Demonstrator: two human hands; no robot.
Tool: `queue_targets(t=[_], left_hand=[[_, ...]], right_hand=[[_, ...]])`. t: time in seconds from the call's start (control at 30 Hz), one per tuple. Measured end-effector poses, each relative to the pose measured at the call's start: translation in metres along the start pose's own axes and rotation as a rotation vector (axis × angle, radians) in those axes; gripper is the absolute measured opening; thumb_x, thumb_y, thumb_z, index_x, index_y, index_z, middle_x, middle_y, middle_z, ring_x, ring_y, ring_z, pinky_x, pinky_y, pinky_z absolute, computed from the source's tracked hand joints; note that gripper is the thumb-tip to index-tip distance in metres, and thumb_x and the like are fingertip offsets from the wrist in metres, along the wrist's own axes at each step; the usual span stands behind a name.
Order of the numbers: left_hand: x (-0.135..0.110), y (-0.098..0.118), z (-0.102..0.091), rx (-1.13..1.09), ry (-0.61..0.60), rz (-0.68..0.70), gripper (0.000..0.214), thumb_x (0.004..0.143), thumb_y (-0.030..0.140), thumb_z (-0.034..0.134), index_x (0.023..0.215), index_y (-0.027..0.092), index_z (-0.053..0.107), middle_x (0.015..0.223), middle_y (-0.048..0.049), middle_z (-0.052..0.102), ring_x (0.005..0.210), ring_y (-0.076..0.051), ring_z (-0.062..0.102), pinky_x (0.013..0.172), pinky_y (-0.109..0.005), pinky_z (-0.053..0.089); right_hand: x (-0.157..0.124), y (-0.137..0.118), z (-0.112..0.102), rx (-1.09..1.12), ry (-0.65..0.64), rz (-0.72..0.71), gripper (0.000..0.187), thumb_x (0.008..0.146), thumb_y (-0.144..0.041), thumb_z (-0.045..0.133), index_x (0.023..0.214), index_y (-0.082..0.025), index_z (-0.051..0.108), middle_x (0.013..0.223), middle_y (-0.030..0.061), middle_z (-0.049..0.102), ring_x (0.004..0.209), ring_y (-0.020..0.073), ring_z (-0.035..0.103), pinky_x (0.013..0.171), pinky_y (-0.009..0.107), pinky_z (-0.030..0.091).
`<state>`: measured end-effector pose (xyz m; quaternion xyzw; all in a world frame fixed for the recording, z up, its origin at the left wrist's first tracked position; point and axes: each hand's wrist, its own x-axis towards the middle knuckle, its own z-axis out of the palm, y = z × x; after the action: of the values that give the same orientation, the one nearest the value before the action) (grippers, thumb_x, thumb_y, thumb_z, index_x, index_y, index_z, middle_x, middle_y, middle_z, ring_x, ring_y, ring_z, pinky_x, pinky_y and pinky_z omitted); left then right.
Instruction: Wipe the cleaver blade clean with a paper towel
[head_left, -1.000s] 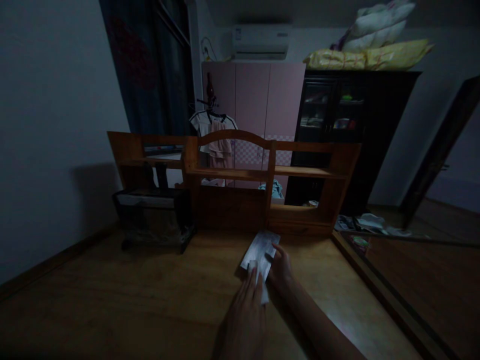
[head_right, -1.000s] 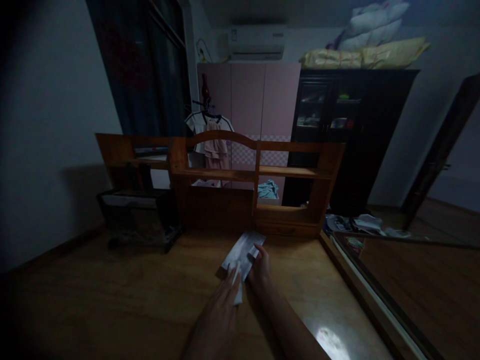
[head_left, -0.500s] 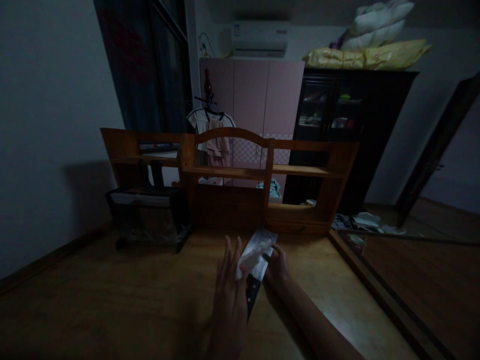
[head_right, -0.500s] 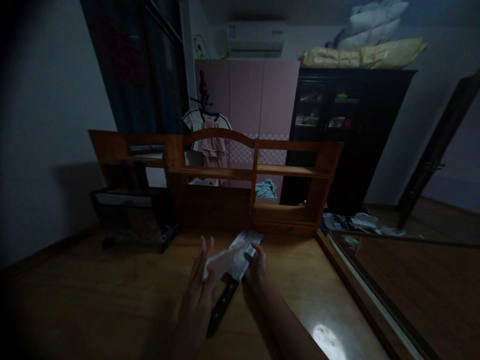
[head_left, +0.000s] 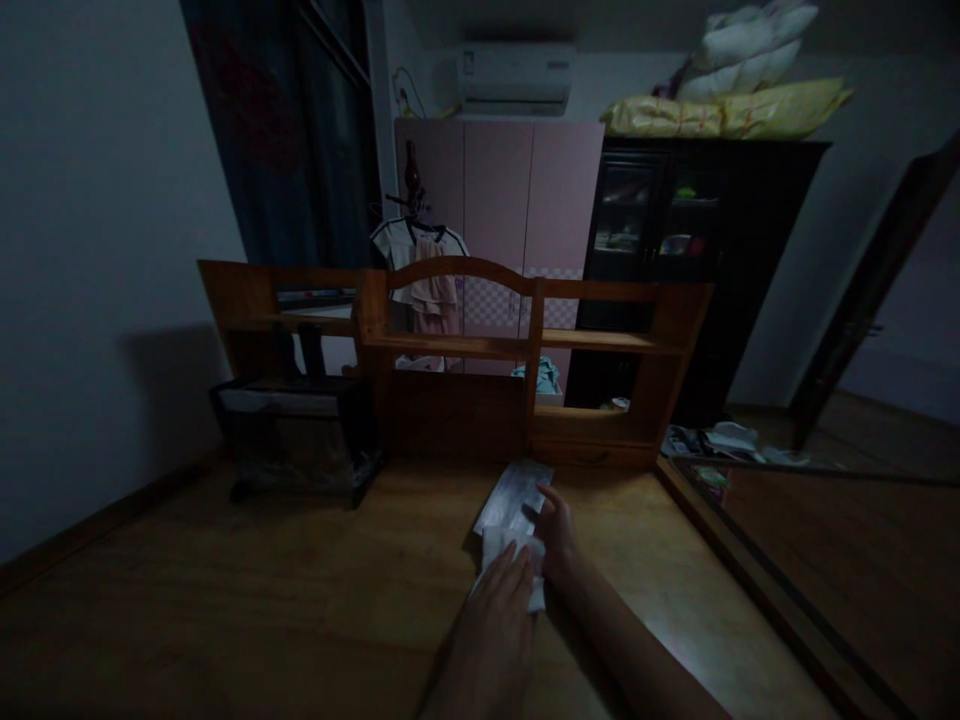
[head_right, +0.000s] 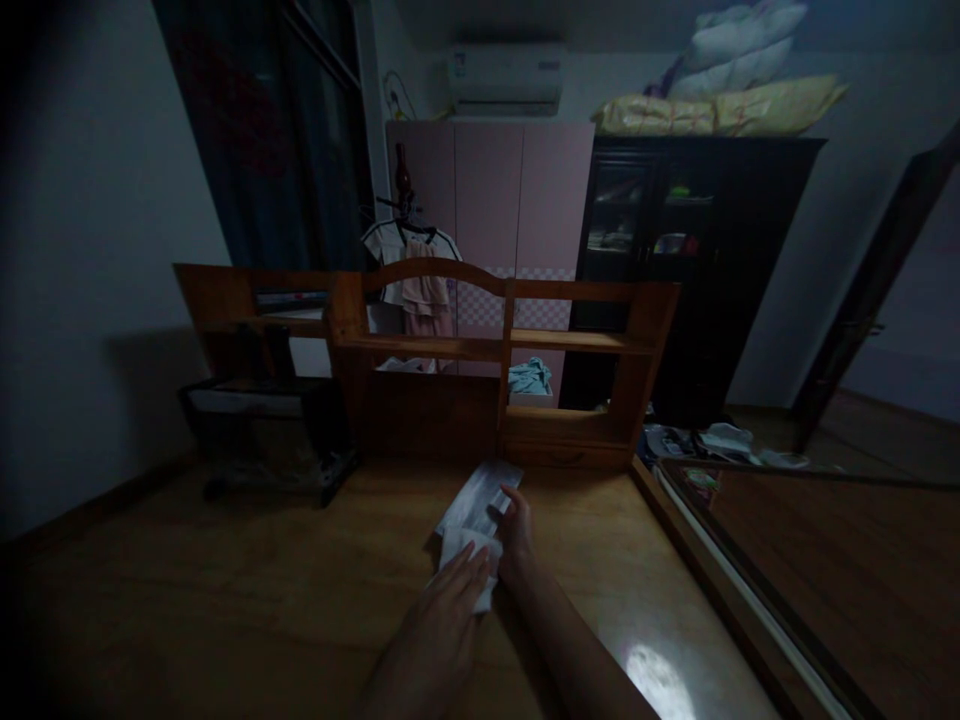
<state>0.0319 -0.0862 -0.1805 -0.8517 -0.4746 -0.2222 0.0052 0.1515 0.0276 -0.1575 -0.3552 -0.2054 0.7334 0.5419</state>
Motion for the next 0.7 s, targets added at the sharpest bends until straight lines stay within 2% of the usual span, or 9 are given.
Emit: queue_targets(t=[0.1, 0.27, 0.43, 0.57, 0.7], left_hand=[[-0.001, -0.001, -0.004, -0.010, 0.005, -0.022, 0.063, 0.079, 0.003, 0.039, 0.141, 0.016, 0.041, 0.149, -0.0011, 0.034, 0.140, -0.020, 0.026, 0.112, -0.037, 0.037], [-0.013, -0.003, -0.002, 0.069, 0.021, 0.021, 0.069, 0.074, -0.002, 0.036, 0.142, 0.010, 0.038, 0.150, -0.0061, 0.031, 0.140, -0.024, 0.026, 0.109, -0.038, 0.040], [-0.024, -0.007, 0.001, 0.139, 0.033, 0.034, 0.077, 0.067, -0.005, 0.037, 0.143, 0.009, 0.037, 0.151, -0.0085, 0.029, 0.139, -0.027, 0.027, 0.107, -0.041, 0.043], [-0.035, -0.014, 0.005, 0.191, 0.071, 0.102, 0.084, 0.064, -0.007, 0.035, 0.146, 0.011, 0.030, 0.152, -0.0084, 0.027, 0.140, -0.026, 0.024, 0.106, -0.040, 0.043], [-0.049, -0.029, 0.006, 0.220, 0.138, 0.215, 0.083, 0.070, -0.007, 0.034, 0.149, 0.017, 0.023, 0.151, -0.0060, 0.030, 0.140, -0.023, 0.024, 0.108, -0.036, 0.041]], right_hand=[[0.000, -0.001, 0.002, 0.020, 0.005, 0.012, 0.021, 0.067, -0.040, 0.063, 0.074, -0.022, 0.055, 0.060, 0.0007, 0.058, 0.051, 0.0199, 0.057, 0.048, 0.030, 0.042], [0.001, 0.002, 0.002, 0.039, -0.001, 0.006, 0.020, 0.069, -0.040, 0.063, 0.075, -0.022, 0.056, 0.059, -0.0003, 0.057, 0.047, 0.0177, 0.055, 0.044, 0.027, 0.040], [0.001, 0.007, 0.004, 0.062, -0.031, 0.023, 0.020, 0.072, -0.039, 0.059, 0.080, -0.021, 0.059, 0.060, 0.0010, 0.059, 0.046, 0.0176, 0.054, 0.044, 0.029, 0.042], [0.000, 0.008, 0.006, 0.102, -0.072, 0.039, 0.018, 0.073, -0.037, 0.059, 0.080, -0.020, 0.060, 0.060, 0.0009, 0.058, 0.050, 0.0187, 0.056, 0.046, 0.029, 0.045], [0.000, 0.009, 0.008, 0.153, -0.094, 0.017, 0.017, 0.075, -0.034, 0.058, 0.080, -0.019, 0.061, 0.062, 0.0022, 0.060, 0.054, 0.0186, 0.058, 0.049, 0.029, 0.046]])
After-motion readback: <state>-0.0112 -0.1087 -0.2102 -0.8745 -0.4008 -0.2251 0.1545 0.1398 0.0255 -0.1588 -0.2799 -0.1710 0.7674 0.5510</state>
